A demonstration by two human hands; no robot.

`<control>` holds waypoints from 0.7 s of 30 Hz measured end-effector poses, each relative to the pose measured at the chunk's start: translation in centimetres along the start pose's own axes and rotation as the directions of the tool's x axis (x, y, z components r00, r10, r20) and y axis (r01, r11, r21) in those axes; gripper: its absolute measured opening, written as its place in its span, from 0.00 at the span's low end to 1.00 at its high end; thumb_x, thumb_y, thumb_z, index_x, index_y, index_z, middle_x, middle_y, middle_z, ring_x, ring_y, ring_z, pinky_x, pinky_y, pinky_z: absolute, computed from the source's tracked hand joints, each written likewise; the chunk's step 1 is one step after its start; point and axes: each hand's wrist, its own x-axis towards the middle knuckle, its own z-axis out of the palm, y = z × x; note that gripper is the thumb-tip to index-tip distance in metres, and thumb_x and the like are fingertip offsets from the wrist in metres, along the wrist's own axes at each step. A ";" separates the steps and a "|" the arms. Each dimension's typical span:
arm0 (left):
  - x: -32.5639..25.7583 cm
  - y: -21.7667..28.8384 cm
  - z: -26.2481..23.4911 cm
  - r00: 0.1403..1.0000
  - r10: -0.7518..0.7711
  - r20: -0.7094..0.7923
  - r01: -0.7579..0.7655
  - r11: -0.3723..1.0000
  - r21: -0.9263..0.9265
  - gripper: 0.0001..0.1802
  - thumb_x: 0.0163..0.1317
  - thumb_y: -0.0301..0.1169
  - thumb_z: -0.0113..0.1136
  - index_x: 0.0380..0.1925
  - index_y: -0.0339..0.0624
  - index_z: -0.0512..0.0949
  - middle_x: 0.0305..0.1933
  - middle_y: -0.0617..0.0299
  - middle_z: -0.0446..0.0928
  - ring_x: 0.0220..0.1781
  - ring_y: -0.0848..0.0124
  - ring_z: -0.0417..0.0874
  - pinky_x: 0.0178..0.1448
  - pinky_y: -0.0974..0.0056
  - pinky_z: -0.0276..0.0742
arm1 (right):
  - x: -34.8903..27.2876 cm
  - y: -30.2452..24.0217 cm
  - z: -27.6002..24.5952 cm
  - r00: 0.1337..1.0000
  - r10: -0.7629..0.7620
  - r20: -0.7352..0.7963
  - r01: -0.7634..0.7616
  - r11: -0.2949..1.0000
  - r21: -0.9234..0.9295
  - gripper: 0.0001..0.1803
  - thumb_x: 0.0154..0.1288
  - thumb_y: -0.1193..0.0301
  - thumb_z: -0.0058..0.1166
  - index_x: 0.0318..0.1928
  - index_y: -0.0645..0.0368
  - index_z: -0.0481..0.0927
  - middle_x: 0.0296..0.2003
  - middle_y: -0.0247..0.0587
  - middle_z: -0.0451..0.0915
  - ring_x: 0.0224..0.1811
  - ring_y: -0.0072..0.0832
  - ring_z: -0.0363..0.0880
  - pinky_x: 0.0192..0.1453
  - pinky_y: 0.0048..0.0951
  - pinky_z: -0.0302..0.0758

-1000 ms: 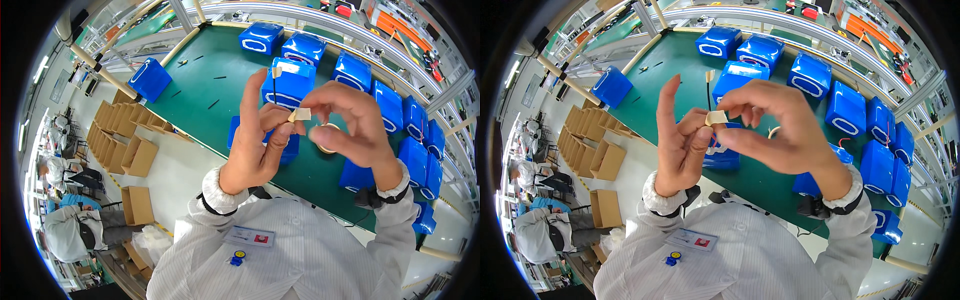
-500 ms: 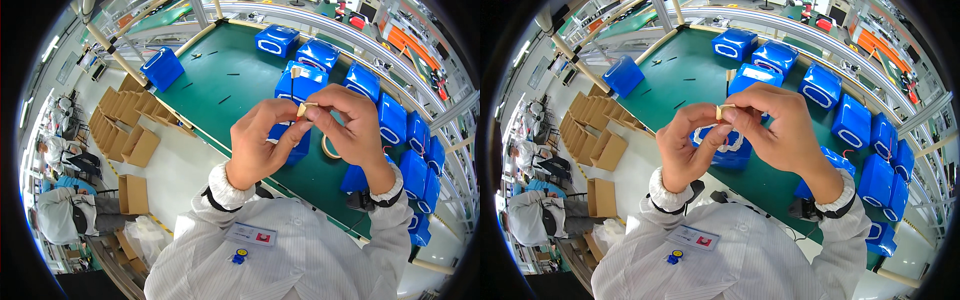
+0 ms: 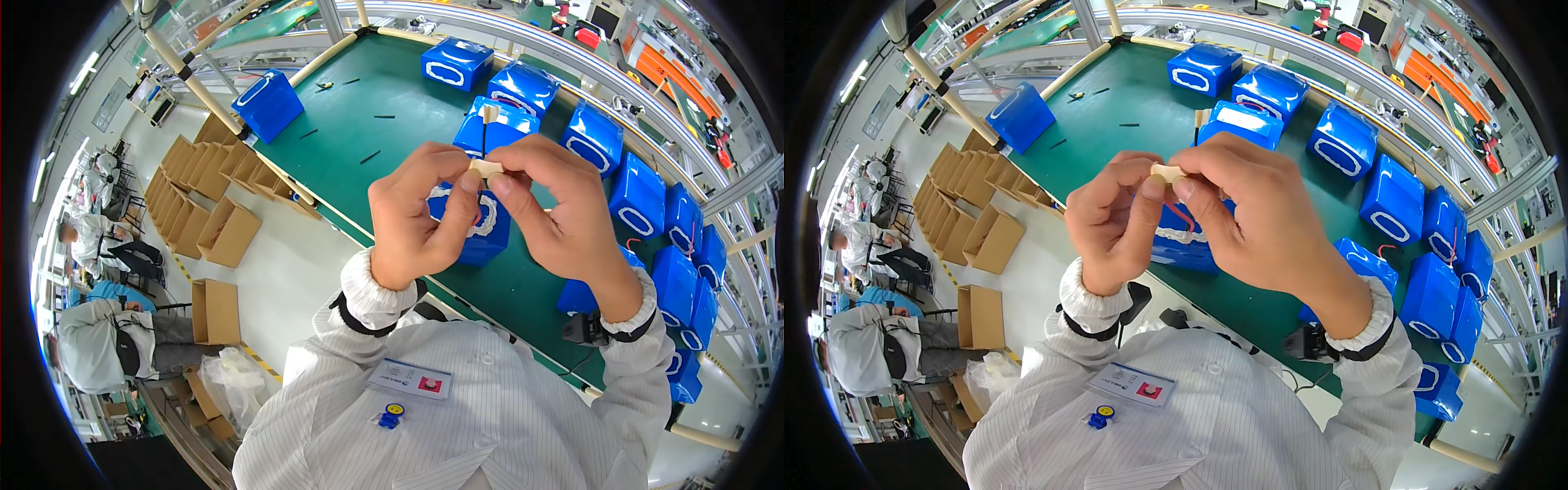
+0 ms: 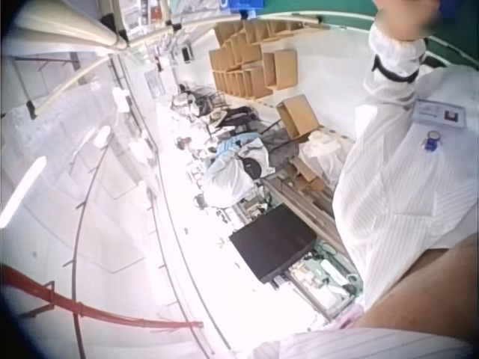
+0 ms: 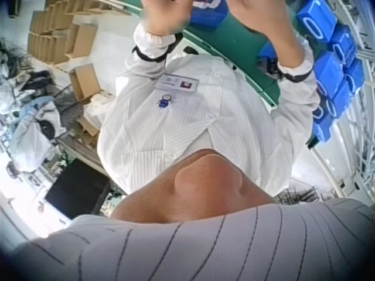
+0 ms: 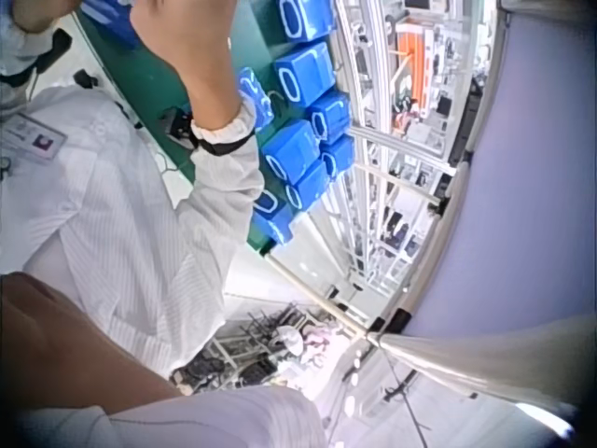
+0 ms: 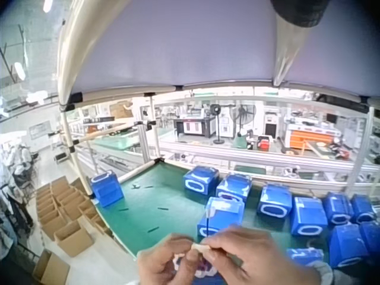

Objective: The person uses beige tape to secure red and black wires to the top of a blue rectangular battery pack. They repeatedly wrap the tape around the wires and the pack, pressing it down to ensure adhesion. The person handles the tape roll and the battery pack throughout the process.

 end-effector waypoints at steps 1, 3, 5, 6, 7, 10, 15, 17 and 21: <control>-0.1 0.1 0.1 0.999 -0.029 -0.016 0.028 0.998 -0.056 0.04 0.64 0.20 0.60 0.38 0.31 0.80 0.36 0.51 0.82 0.34 0.69 0.84 0.35 0.68 0.78 | -0.1 0.1 0.4 0.999 0.048 -0.021 -0.047 0.998 0.044 0.07 0.64 0.78 0.58 0.43 0.63 0.81 0.32 0.42 0.81 0.28 0.30 0.81 0.32 0.27 0.76; 0.0 -0.1 0.3 0.997 -0.063 -0.034 0.057 0.988 -0.143 0.05 0.66 0.21 0.58 0.39 0.30 0.79 0.37 0.52 0.82 0.34 0.71 0.83 0.36 0.68 0.77 | -0.5 0.3 1.1 0.988 0.145 -0.055 -0.137 0.981 0.135 0.08 0.64 0.77 0.59 0.44 0.63 0.81 0.31 0.41 0.80 0.28 0.31 0.80 0.32 0.28 0.75; -0.1 -0.7 0.2 0.997 -0.069 -0.043 0.060 0.978 -0.199 0.05 0.68 0.21 0.57 0.41 0.29 0.79 0.37 0.54 0.82 0.36 0.73 0.82 0.39 0.69 0.76 | -1.1 0.5 1.4 0.989 0.144 0.008 -0.145 0.988 0.050 0.10 0.63 0.75 0.61 0.44 0.63 0.80 0.30 0.41 0.79 0.28 0.31 0.80 0.32 0.30 0.74; -0.2 -1.0 0.1 0.997 -0.063 -0.044 0.052 0.978 -0.203 0.06 0.70 0.23 0.56 0.41 0.30 0.78 0.38 0.53 0.81 0.37 0.72 0.82 0.42 0.68 0.77 | -1.4 0.6 1.7 0.989 0.146 0.039 -0.146 0.989 0.008 0.10 0.63 0.74 0.62 0.44 0.62 0.80 0.30 0.41 0.79 0.28 0.31 0.79 0.32 0.31 0.74; -0.3 -1.4 0.0 0.998 -0.056 -0.039 0.046 0.978 -0.206 0.07 0.71 0.24 0.54 0.41 0.30 0.78 0.39 0.53 0.81 0.39 0.71 0.82 0.44 0.67 0.78 | -1.7 0.9 2.3 0.990 0.140 0.022 -0.141 0.990 0.019 0.12 0.63 0.71 0.63 0.44 0.62 0.81 0.29 0.41 0.78 0.27 0.32 0.78 0.31 0.32 0.73; -0.6 -1.9 -0.1 0.996 -0.083 -0.041 0.071 0.968 -0.240 0.09 0.73 0.27 0.53 0.41 0.30 0.78 0.39 0.54 0.80 0.42 0.70 0.81 0.49 0.65 0.78 | -2.1 1.2 3.4 0.983 0.181 -0.011 -0.181 0.983 0.012 0.12 0.63 0.70 0.64 0.44 0.62 0.81 0.29 0.41 0.79 0.27 0.32 0.79 0.31 0.32 0.73; -1.3 -2.7 -1.8 0.996 -0.087 -0.013 0.083 0.979 -0.188 0.08 0.68 0.24 0.59 0.45 0.32 0.80 0.41 0.55 0.80 0.46 0.69 0.76 0.52 0.65 0.73 | -1.9 1.5 3.8 0.989 0.147 -0.002 -0.147 0.988 0.037 0.08 0.65 0.71 0.62 0.39 0.63 0.83 0.28 0.42 0.78 0.27 0.36 0.76 0.30 0.35 0.70; -1.4 -2.5 -2.4 0.995 -0.095 0.009 0.095 0.981 -0.167 0.09 0.68 0.24 0.60 0.45 0.33 0.81 0.41 0.56 0.82 0.46 0.68 0.75 0.53 0.64 0.73 | -2.0 1.7 4.2 0.994 0.113 -0.007 -0.112 0.991 0.074 0.07 0.65 0.71 0.62 0.38 0.63 0.83 0.27 0.42 0.77 0.26 0.37 0.75 0.30 0.36 0.70; -0.2 -1.1 -2.6 0.996 0.067 0.054 -0.066 0.998 -0.025 0.09 0.67 0.25 0.61 0.45 0.35 0.82 0.40 0.57 0.85 0.45 0.66 0.75 0.52 0.62 0.74 | -2.1 1.8 4.2 0.992 0.130 -0.002 -0.129 0.989 0.069 0.07 0.64 0.71 0.63 0.37 0.62 0.84 0.27 0.42 0.77 0.28 0.37 0.76 0.31 0.35 0.71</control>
